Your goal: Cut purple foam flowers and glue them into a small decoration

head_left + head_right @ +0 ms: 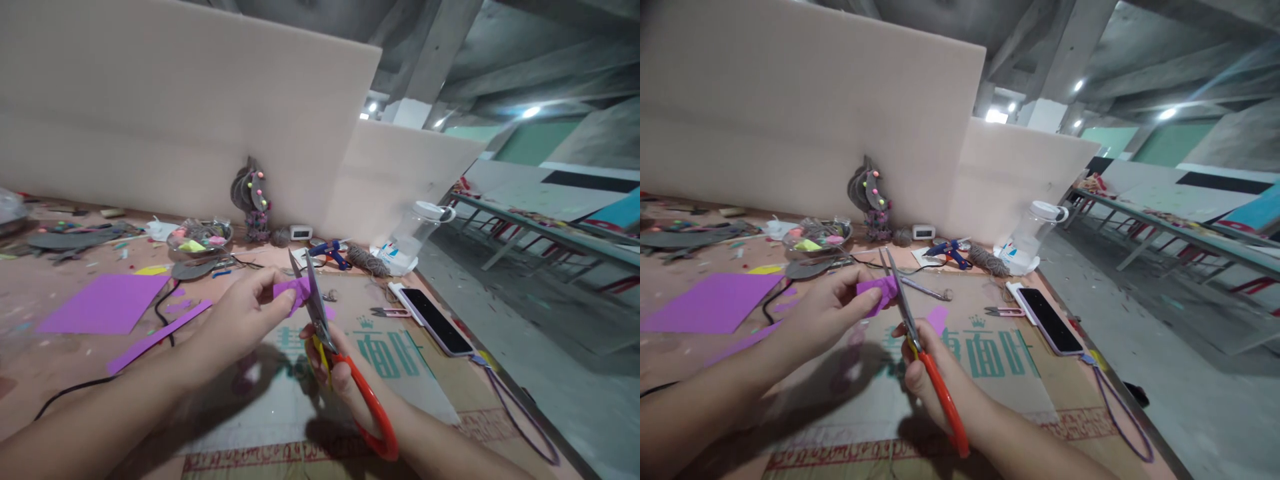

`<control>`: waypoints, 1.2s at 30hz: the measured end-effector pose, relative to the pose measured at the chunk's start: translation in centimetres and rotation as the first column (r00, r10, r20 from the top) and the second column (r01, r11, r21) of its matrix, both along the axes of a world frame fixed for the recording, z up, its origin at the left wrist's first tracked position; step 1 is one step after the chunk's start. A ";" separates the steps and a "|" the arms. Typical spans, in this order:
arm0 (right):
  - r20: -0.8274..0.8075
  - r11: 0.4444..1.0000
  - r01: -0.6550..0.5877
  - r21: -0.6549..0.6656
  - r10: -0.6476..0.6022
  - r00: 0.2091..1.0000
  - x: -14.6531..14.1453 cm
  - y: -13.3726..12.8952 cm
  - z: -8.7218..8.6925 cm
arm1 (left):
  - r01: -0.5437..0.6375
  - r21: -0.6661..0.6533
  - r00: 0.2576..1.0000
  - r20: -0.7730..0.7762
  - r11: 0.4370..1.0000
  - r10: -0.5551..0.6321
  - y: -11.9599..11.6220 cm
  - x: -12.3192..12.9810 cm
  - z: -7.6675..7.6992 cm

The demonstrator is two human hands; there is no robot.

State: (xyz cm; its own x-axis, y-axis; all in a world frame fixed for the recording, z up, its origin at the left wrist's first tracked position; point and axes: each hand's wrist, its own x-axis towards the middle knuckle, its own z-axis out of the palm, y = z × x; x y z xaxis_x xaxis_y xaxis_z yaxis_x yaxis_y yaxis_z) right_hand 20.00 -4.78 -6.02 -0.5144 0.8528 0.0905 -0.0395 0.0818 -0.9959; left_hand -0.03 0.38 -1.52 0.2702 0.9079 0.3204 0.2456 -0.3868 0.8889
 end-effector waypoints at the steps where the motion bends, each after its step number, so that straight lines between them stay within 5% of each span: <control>1: 0.003 1.000 0.003 0.000 -0.003 1.000 0.0 0.0 0.0 | 0.008 -0.010 1.000 -0.003 1.000 -0.008 -0.1 0.1 -0.2; 36: 0.009 0.999 -0.019 0.045 0.018 1.000 0.4 0.3 0.0 | 0.036 -0.056 0.999 0.031 0.998 -0.035 0.3 -0.2 0.2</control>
State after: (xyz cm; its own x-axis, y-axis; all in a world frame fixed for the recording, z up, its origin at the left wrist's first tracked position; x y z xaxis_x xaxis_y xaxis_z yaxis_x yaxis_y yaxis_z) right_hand 20.45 -4.53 -6.05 -0.5309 0.8382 0.1245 -0.0331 0.1263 -0.9914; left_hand -0.21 0.71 -1.28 0.2936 0.9147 0.2776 0.2053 -0.3439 0.9163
